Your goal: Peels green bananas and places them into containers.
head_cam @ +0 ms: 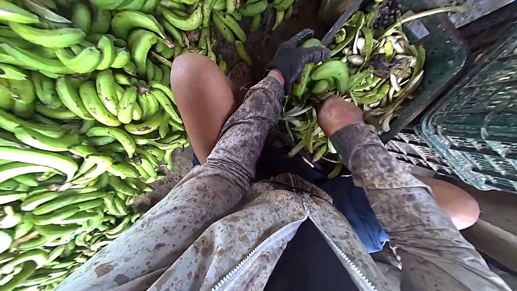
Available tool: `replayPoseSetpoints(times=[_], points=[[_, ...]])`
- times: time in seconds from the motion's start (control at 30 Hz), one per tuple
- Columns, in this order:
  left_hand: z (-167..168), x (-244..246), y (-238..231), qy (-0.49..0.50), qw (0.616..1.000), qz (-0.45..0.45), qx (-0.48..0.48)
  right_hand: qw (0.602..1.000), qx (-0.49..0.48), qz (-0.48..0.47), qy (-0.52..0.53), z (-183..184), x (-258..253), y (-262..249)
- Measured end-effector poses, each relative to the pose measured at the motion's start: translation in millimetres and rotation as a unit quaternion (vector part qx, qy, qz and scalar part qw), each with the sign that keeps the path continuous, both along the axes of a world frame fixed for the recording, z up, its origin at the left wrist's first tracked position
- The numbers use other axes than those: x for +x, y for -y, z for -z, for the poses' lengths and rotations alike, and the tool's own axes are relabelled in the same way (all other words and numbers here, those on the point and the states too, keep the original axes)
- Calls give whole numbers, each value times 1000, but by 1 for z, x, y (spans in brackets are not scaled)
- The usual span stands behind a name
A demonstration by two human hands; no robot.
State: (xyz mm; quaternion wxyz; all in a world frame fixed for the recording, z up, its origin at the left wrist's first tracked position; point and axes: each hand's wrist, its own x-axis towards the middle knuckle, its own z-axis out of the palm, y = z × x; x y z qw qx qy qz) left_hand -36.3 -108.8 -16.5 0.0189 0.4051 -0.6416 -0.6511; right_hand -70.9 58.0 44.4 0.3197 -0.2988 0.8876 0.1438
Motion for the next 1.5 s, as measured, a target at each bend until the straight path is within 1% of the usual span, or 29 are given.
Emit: replayPoseSetpoints(times=[0.07, 0.2, 0.27, 0.33, 0.43, 0.6, 0.7, 0.77, 0.87, 0.9, 0.97, 1.03, 1.07, 1.1, 1.17, 1.23, 1.37, 1.5], points=[[1, -2, 5, -5, 1000, 14, 3, 1000, -17, 14, -2, 5, -2, -7], [10, 5, 13, -67, 995, -14, 78, 997, -53, 23, 52, -8, -13, -21], [13, 8, 17, -88, 991, -9, 96, 996, -59, 21, 62, -12, -18, -27], [13, 9, 18, -111, 988, -4, 106, 997, -52, 22, 51, -10, -18, -30], [20, 6, 19, -131, 985, -8, 111, 998, -53, 22, 40, 5, -16, -30], [19, 8, 19, -118, 990, 7, 81, 992, -79, 24, 98, 40, -20, -1], [26, 11, 27, -166, 980, 0, 114, 988, -102, 29, 111, 48, -14, 4], [27, 16, 28, -208, 960, -39, 181, 988, -96, 44, 111, 51, -13, -9], [34, 22, 33, -243, 925, -90, 278, 979, -101, 81, 158, 56, -19, -39], [35, 24, 33, -250, 917, -113, 290, 969, -125, 116, 177, 54, -19, -47], [34, 28, 29, -260, 902, -171, 298, 939, -204, 204, 187, 57, -15, -63], [30, 30, 23, -244, 900, -242, 269, 903, -282, 262, 192, 59, 1, -69], [31, 31, 19, -235, 902, -277, 235, 885, -316, 276, 202, 56, 13, -69], [32, 33, 14, -223, 909, -296, 191, 869, -346, 279, 215, 53, 27, -66], [32, 36, 1, -209, 918, -314, 120, 854, -378, 266, 240, 45, 47, -58], [29, 38, -8, -199, 917, -337, 83, 853, -371, 261, 258, 41, 54, -46], [24, 41, -20, -159, 926, -341, 17, 853, -350, 278, 269, 42, 51, -34], [14, 38, -33, -137, 918, -372, 0, 820, -350, 324, 315, 32, 54, -36]])
